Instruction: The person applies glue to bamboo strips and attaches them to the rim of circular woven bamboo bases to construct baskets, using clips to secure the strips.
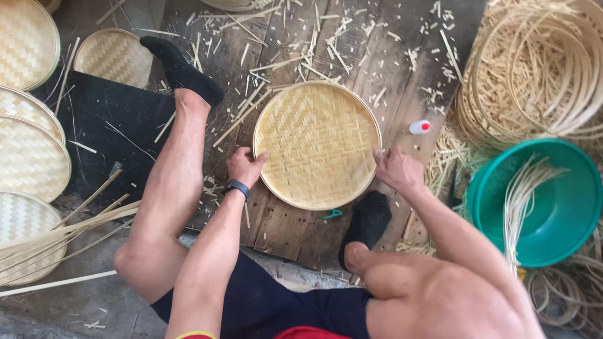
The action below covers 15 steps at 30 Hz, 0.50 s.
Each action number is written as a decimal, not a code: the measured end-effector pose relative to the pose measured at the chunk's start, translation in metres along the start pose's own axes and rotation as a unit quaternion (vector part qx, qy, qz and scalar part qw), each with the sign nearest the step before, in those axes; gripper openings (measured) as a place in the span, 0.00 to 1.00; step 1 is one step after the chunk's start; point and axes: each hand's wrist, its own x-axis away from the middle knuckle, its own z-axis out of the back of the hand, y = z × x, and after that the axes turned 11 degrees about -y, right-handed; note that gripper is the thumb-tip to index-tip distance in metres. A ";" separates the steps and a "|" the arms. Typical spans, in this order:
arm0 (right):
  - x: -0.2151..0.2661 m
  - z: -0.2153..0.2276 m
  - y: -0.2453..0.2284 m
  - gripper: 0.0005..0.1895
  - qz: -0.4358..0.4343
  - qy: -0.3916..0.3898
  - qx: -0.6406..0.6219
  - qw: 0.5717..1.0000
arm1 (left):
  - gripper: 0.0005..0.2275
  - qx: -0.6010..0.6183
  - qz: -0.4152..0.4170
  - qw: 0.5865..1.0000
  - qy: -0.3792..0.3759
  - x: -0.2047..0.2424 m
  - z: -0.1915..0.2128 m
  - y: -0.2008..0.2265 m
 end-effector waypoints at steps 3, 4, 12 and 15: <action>-0.026 -0.036 -0.004 0.17 0.012 0.024 0.065 0.998 | 0.22 -0.027 0.021 0.998 -0.061 0.001 0.009 0.021; -0.033 -0.045 -0.003 0.12 0.025 0.028 0.095 0.995 | 0.20 -0.033 0.033 0.995 -0.083 0.000 0.011 0.029; -0.056 -0.067 0.007 0.18 -0.003 0.038 0.042 0.998 | 0.19 -0.071 0.012 0.995 -0.076 -0.003 0.006 0.035; -0.041 -0.047 0.005 0.20 0.003 0.031 -0.012 0.999 | 0.16 0.086 0.013 0.996 -0.035 0.001 -0.001 0.021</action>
